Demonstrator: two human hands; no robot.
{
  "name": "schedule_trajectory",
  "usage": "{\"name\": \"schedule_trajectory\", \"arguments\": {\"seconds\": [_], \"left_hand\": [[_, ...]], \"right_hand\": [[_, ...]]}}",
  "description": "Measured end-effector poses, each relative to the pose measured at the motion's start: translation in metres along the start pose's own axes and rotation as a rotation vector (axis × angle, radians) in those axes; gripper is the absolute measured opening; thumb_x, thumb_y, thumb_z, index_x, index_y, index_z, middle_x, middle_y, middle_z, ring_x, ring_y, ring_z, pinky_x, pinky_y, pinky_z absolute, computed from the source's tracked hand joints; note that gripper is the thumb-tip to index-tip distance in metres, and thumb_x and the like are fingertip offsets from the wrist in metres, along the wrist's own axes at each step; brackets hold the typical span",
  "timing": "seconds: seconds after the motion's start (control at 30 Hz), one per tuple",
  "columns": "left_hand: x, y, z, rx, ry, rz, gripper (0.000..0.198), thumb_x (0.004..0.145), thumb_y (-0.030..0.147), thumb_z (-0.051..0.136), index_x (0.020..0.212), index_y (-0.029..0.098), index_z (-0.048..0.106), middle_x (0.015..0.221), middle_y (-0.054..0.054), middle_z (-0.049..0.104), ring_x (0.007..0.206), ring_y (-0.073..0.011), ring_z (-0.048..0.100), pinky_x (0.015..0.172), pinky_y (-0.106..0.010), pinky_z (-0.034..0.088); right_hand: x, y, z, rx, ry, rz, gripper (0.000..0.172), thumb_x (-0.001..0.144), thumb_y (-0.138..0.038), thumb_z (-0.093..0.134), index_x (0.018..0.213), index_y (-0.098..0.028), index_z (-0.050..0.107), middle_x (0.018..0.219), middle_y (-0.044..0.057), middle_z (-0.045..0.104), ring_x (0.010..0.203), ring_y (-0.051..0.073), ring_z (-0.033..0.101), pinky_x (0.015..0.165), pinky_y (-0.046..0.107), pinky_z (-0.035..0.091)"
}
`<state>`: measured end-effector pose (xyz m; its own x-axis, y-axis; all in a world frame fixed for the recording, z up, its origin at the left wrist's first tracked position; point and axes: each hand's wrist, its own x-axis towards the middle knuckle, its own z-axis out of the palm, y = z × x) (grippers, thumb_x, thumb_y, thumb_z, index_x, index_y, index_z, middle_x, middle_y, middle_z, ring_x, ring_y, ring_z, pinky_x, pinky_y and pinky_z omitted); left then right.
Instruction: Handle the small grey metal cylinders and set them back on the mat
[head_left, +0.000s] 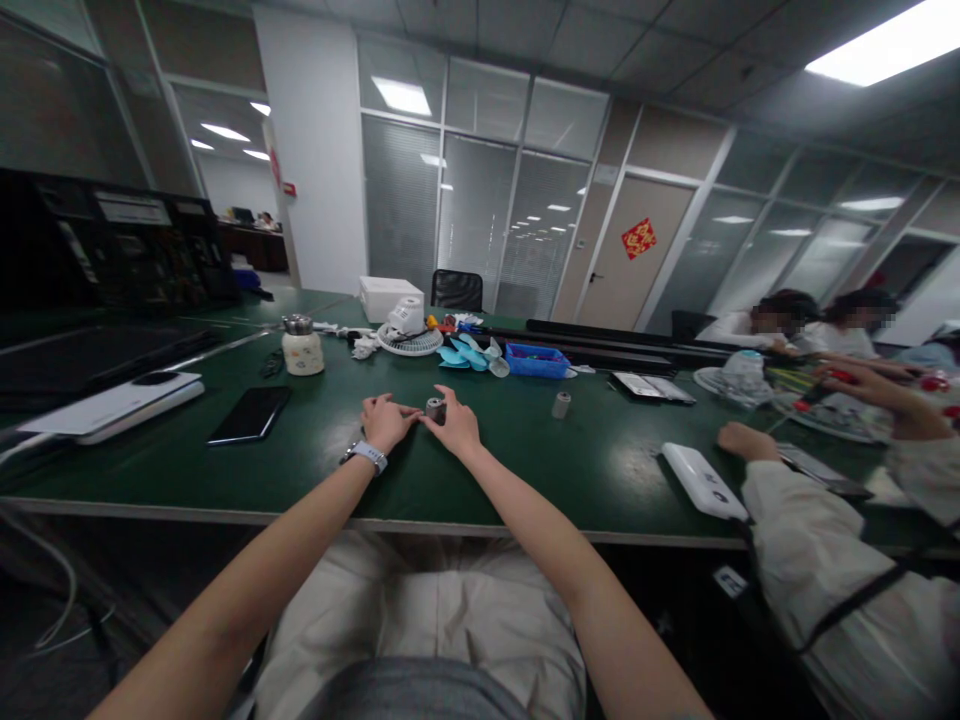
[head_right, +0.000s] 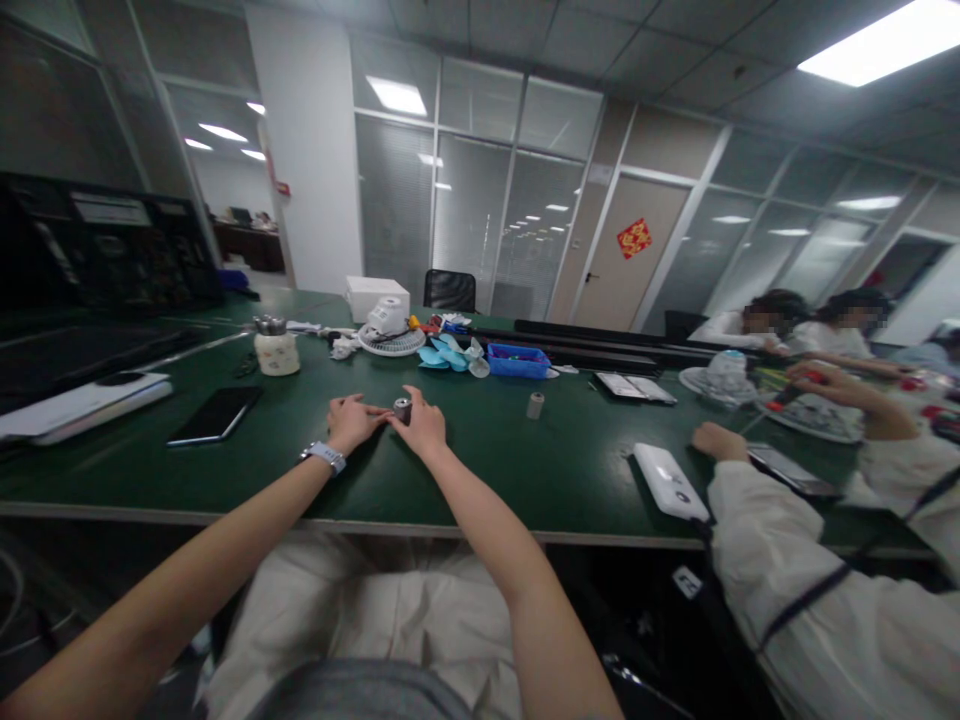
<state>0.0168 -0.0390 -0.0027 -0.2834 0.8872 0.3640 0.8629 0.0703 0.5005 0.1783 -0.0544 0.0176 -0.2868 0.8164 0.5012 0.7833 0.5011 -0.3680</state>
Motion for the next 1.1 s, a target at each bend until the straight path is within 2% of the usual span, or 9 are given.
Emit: {"name": "schedule_trajectory", "arguments": {"seconds": [0.17, 0.3, 0.4, 0.63, 0.77, 0.87, 0.97, 1.03, 1.1], "left_hand": [[-0.002, 0.003, -0.002, 0.016, -0.039, -0.001, 0.034, 0.074, 0.056, 0.061, 0.096, 0.035, 0.076, 0.140, -0.005, 0.045, 0.126, -0.0381, 0.029, 0.100, -0.050, 0.031], [-0.003, 0.005, -0.007, 0.014, -0.070, 0.002, 0.035, 0.075, 0.056, 0.059, 0.098, 0.035, 0.075, 0.141, -0.005, 0.044, 0.128, -0.0382, 0.028, 0.100, -0.050, 0.031], [-0.003, 0.004, -0.005, -0.001, -0.069, -0.006, 0.034, 0.075, 0.056, 0.060, 0.096, 0.035, 0.076, 0.142, -0.005, 0.043, 0.128, -0.0385, 0.028, 0.100, -0.050, 0.031], [0.000, 0.000, 0.002, -0.030, -0.041, 0.001, 0.033, 0.074, 0.055, 0.061, 0.095, 0.034, 0.076, 0.138, -0.005, 0.047, 0.125, -0.0373, 0.030, 0.099, -0.049, 0.032], [-0.001, 0.002, 0.000, -0.024, -0.038, -0.006, 0.033, 0.074, 0.054, 0.062, 0.096, 0.033, 0.076, 0.137, -0.006, 0.048, 0.125, -0.0363, 0.030, 0.099, -0.047, 0.032], [-0.002, 0.004, -0.002, -0.013, -0.045, 0.002, 0.032, 0.075, 0.054, 0.062, 0.096, 0.033, 0.076, 0.135, -0.006, 0.050, 0.124, -0.0362, 0.031, 0.099, -0.047, 0.032], [-0.003, 0.007, -0.005, -0.021, -0.047, 0.004, 0.034, 0.076, 0.055, 0.059, 0.096, 0.033, 0.076, 0.132, -0.008, 0.052, 0.124, -0.0370, 0.032, 0.098, -0.049, 0.032], [-0.003, 0.008, -0.007, -0.045, -0.020, -0.019, 0.039, 0.080, 0.057, 0.052, 0.099, 0.032, 0.075, 0.130, -0.009, 0.053, 0.122, -0.0377, 0.033, 0.097, -0.051, 0.033], [-0.003, 0.009, -0.009, -0.074, 0.030, -0.058, 0.045, 0.085, 0.056, 0.043, 0.104, 0.028, 0.074, 0.127, -0.012, 0.055, 0.120, -0.0373, 0.036, 0.095, -0.051, 0.035]], "right_hand": [[0.000, 0.003, -0.003, -0.031, -0.060, -0.033, 0.059, 0.079, -0.045, 0.065, 0.130, -0.026, 0.041, 0.116, 0.006, 0.065, 0.098, 0.025, 0.064, 0.086, 0.037, 0.047], [-0.008, 0.023, -0.023, -0.046, -0.058, -0.008, 0.052, 0.078, -0.046, 0.065, 0.123, -0.028, 0.047, 0.110, 0.003, 0.066, 0.093, 0.023, 0.065, 0.081, 0.036, 0.049], [-0.024, 0.059, -0.052, -0.078, -0.049, 0.081, 0.049, 0.078, -0.047, 0.064, 0.121, -0.028, 0.049, 0.106, 0.003, 0.066, 0.090, 0.022, 0.065, 0.079, 0.034, 0.049], [-0.067, 0.173, -0.123, -0.165, 0.058, 0.386, 0.047, 0.078, -0.044, 0.064, 0.119, -0.027, 0.049, 0.108, 0.003, 0.065, 0.096, 0.020, 0.063, 0.083, 0.029, 0.047], [-0.078, 0.206, -0.142, -0.227, 0.128, 0.614, 0.047, 0.080, -0.039, 0.061, 0.122, -0.024, 0.046, 0.109, 0.005, 0.064, 0.100, 0.021, 0.061, 0.084, 0.030, 0.045], [-0.078, 0.199, -0.148, -0.325, 0.276, 0.674, 0.062, 0.078, -0.040, 0.062, 0.131, -0.017, 0.038, 0.120, 0.013, 0.058, 0.112, 0.026, 0.054, 0.091, 0.036, 0.041], [-0.072, 0.167, -0.147, -0.435, 0.492, 0.509, 0.065, 0.082, -0.039, 0.055, 0.135, -0.011, 0.032, 0.134, 0.019, 0.045, 0.127, 0.028, 0.039, 0.102, 0.041, 0.030], [-0.065, 0.138, -0.136, -0.416, 0.449, 0.312, 0.051, 0.087, -0.037, 0.047, 0.132, -0.013, 0.040, 0.132, 0.016, 0.048, 0.126, 0.026, 0.039, 0.104, 0.039, 0.027], [-0.054, 0.107, -0.114, -0.319, 0.236, 0.129, 0.041, 0.090, -0.039, 0.043, 0.125, -0.018, 0.049, 0.118, 0.011, 0.057, 0.113, 0.023, 0.050, 0.099, 0.037, 0.032]]}}
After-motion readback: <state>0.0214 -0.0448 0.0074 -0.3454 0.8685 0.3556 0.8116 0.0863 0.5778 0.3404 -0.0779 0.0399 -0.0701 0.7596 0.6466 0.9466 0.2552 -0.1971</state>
